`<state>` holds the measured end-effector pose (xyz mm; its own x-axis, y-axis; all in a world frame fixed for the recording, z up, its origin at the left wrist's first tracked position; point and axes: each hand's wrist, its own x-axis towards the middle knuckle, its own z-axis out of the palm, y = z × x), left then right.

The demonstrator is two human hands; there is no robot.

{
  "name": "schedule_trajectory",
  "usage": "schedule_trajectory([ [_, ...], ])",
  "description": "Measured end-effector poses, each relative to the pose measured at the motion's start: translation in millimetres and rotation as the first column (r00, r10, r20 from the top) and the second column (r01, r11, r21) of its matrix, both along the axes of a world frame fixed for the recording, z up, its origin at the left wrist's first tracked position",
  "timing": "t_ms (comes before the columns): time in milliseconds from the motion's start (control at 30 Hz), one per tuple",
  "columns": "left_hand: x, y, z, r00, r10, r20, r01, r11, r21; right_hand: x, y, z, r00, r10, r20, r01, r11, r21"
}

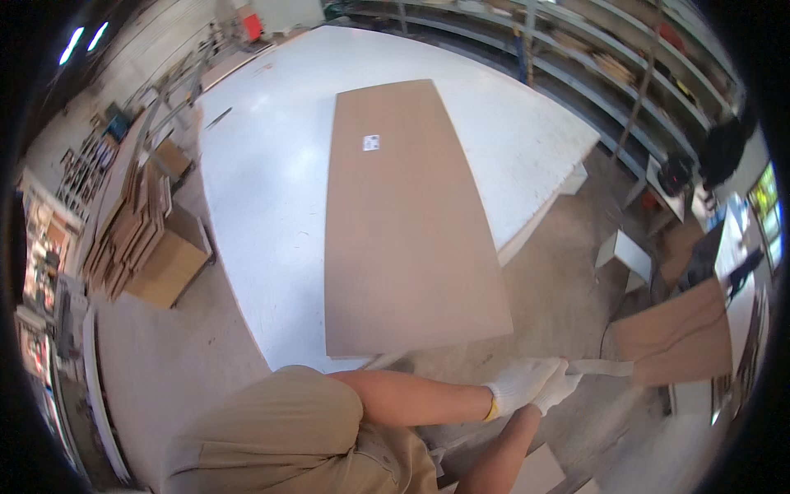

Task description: The person unpacks flat-pack furniture components from cardboard, removes protective paper, and assembles parts using a utility knife and a heat gun. They apply edge banding to a board and stack finished pieces on a workbench.

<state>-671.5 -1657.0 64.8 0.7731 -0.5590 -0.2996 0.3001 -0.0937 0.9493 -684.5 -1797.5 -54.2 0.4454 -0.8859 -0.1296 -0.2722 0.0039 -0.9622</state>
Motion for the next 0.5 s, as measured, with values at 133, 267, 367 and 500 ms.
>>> schedule_trajectory([
  [133,-2,17,-5,0.994,0.003,-0.106,-0.006,1.000,-0.030,14,13,14,0.984,-0.060,-0.167,0.009,0.957,-0.290],
  [267,-32,39,-45,0.986,-0.025,-0.166,-0.005,0.985,-0.174,9,-26,-7,0.998,-0.022,-0.052,0.023,1.000,0.018],
  [367,-40,100,-16,0.949,-0.092,-0.301,0.055,0.990,-0.130,-13,-31,63,0.980,-0.150,0.129,0.116,0.965,0.235],
  [500,-31,89,-17,0.935,0.138,0.327,-0.103,0.987,-0.121,4,-14,101,0.951,0.244,0.191,-0.226,0.968,-0.113],
])
